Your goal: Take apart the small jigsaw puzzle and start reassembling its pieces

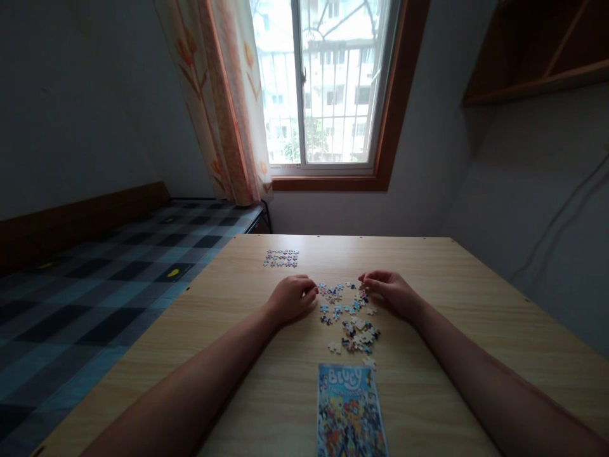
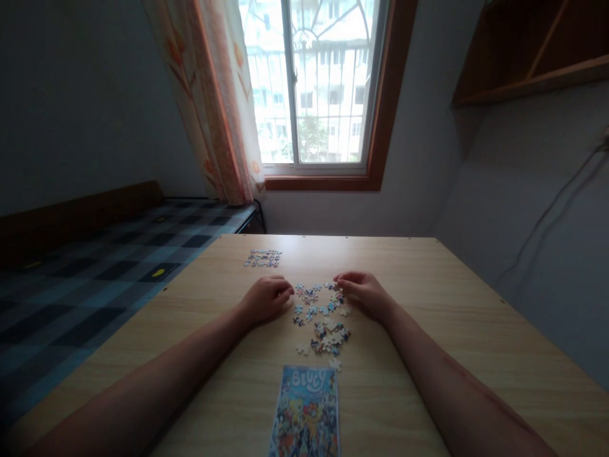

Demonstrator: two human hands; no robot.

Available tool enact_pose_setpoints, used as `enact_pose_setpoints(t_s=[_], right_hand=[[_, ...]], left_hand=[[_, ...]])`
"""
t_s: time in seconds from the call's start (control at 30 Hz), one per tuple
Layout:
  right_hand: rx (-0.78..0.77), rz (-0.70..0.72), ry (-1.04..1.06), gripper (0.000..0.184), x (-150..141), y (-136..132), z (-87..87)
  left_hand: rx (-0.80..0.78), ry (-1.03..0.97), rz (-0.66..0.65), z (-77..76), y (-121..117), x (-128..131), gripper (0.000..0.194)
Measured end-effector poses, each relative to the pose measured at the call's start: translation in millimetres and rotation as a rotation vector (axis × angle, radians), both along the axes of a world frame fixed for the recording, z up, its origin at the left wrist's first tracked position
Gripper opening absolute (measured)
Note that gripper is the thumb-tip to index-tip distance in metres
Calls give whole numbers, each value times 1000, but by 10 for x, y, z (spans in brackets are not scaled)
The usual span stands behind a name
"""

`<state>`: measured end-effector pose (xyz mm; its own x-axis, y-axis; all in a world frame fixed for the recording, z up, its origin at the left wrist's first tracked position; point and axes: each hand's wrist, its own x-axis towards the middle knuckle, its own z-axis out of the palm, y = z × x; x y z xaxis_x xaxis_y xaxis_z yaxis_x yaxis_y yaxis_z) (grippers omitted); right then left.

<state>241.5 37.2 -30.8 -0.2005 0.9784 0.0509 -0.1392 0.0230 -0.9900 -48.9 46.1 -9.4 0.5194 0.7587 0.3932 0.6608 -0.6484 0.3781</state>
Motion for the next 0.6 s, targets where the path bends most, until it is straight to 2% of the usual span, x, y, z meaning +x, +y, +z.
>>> enact_pose_setpoints(t_s=[0.2,0.3,0.5,0.6], right_hand=[[95,-186,19,38,-34,108,-109],[161,-271,-61,39,-19,158,-170],[403,-394,-429,25,44,176,-202],[502,-455,-683,19,49,130,-167]], left_hand=[[5,2,-13,0,-11,7,21],[-1,4,-5,4,-11,7,21],[2,10,12,-11,-2,-1,21],[20,32,76,-27,22,-9,21]])
